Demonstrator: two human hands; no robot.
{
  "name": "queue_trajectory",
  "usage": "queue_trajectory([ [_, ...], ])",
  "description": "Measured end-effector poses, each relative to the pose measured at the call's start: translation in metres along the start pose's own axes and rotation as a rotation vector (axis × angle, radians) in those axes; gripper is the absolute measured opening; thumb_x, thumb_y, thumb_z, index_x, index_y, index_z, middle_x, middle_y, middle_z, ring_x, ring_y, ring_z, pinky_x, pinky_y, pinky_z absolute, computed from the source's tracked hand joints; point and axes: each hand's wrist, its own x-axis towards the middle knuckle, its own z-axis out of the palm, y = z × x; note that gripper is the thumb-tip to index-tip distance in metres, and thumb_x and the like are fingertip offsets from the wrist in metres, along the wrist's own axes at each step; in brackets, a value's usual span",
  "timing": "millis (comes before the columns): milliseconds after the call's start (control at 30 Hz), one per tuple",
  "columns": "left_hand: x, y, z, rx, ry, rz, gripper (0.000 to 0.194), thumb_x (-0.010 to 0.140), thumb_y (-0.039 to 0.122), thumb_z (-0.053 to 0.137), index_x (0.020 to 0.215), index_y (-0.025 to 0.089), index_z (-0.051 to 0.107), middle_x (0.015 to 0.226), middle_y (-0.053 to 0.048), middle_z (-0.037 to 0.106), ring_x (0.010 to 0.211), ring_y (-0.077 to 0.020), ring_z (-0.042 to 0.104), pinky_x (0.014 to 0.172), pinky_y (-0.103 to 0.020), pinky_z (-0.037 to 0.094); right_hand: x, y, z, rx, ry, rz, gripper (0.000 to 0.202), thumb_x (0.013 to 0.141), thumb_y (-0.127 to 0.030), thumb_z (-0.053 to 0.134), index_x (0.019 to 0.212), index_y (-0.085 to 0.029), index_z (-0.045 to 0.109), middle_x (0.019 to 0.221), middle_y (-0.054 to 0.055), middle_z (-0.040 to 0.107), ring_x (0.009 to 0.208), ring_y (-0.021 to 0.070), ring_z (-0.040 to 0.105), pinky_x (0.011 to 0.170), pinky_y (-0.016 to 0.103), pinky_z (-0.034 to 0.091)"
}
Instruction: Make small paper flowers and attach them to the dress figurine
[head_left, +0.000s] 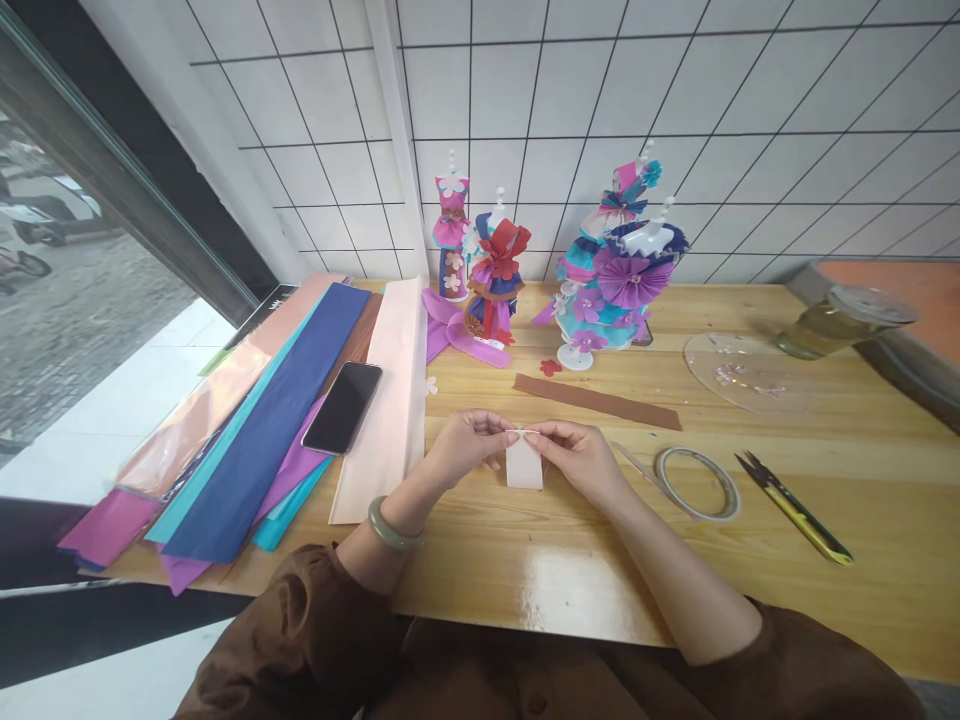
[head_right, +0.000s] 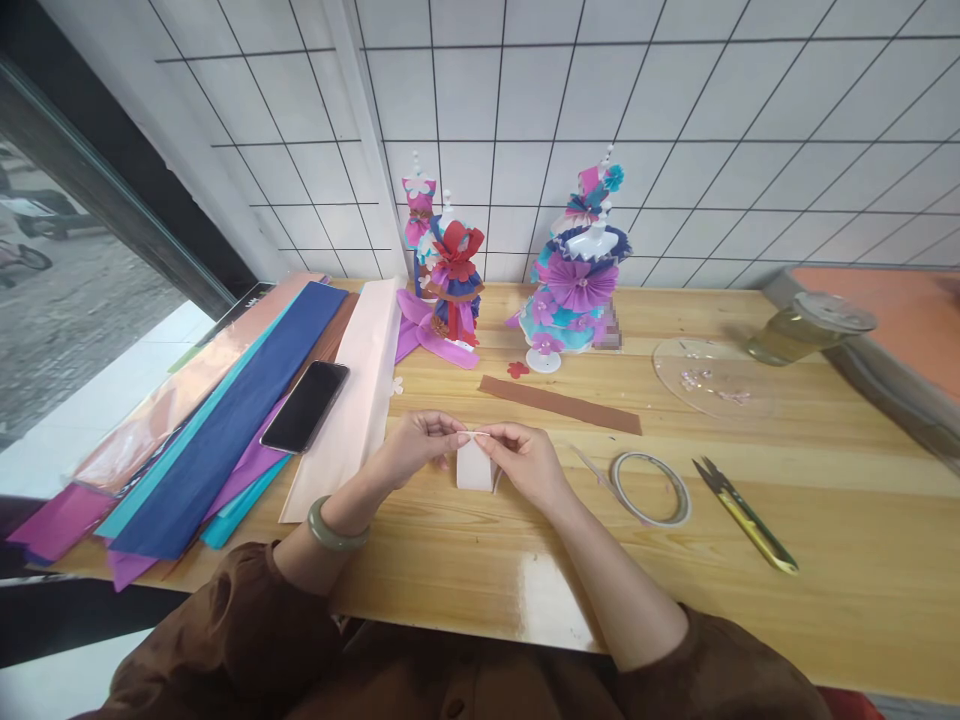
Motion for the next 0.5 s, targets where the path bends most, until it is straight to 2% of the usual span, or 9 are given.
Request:
queue_trajectory([
  [333,-0.0009,0.0012,-0.0007,0.037,-0.029,-0.039,0.03,0.063,0.038,0.066,0.073,0.011,0.057,0.065,-0.002,0.06,0.042,-0.0044,0.05,0.041,-0.017,0.04,0.0007,0.0031,-0.0017,0.039,0.03,0.028,0.029,0.069,-0.038,0.061,0.088,-0.017,0.065,0.082,0.006,0.067,0.069,0.0154,0.059,0.064,0.028,0.045],
  [500,0.0002,-0.0005,-0.0019,0.035,-0.053,-0.051,0.031,0.063,0.038,0.066,0.074,0.011,0.057,0.066,-0.002,0.06,0.041,-0.0038,0.05,0.04,-0.016,0.039,0.0014,0.0051,-0.0019,0.053,0.004,0.038,0.03,0.069,-0.04,0.062,0.088,-0.016,0.065,0.079,0.005,0.067,0.067,0.0145,0.058,0.063,0.028,0.045],
])
